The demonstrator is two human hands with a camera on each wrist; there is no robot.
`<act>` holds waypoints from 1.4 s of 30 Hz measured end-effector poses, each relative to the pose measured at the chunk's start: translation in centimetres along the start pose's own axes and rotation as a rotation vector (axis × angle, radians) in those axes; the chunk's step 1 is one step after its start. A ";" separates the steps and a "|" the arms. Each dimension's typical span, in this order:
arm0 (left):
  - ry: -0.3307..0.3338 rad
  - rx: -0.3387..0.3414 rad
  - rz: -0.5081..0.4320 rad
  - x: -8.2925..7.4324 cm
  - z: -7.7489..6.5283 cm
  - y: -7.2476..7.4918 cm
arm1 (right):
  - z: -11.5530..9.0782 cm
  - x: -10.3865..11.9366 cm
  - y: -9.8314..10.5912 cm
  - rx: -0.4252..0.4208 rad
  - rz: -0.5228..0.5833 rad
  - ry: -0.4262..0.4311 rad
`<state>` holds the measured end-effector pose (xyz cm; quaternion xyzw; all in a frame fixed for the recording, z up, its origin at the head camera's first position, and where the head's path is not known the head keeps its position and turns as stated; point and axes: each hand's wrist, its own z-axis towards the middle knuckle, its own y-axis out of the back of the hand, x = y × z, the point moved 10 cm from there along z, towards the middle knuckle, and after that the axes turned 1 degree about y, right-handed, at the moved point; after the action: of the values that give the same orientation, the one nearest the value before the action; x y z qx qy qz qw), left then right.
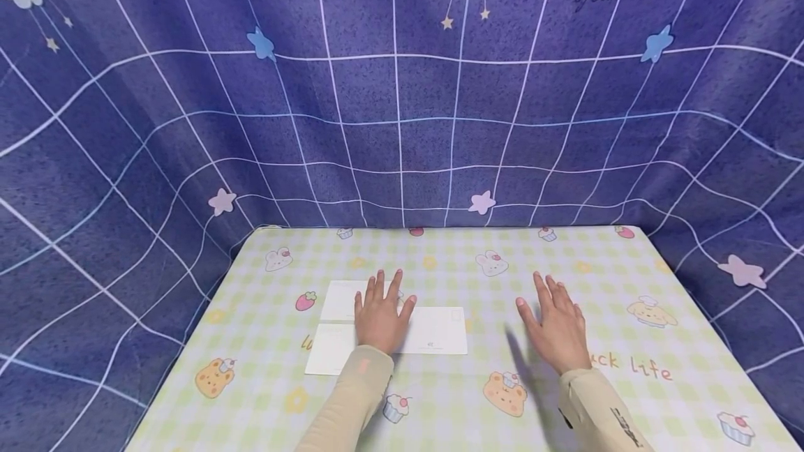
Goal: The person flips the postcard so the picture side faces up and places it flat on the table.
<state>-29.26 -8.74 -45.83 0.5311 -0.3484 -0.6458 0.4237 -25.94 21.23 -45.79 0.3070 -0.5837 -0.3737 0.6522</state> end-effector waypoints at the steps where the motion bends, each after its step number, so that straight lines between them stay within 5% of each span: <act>1: -0.001 -0.005 -0.004 0.0 0.0 0.1 | 0.0 0.0 0.0 0.001 0.004 0.000; 42: 0.014 -0.060 0.037 1.0 -0.1 0.4 | 0.3 0.6 -0.9 -0.007 0.139 -0.032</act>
<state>-29.19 -9.85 -45.89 0.5161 -0.3359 -0.6441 0.4537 -26.36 20.25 -46.17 0.2574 -0.6124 -0.3345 0.6684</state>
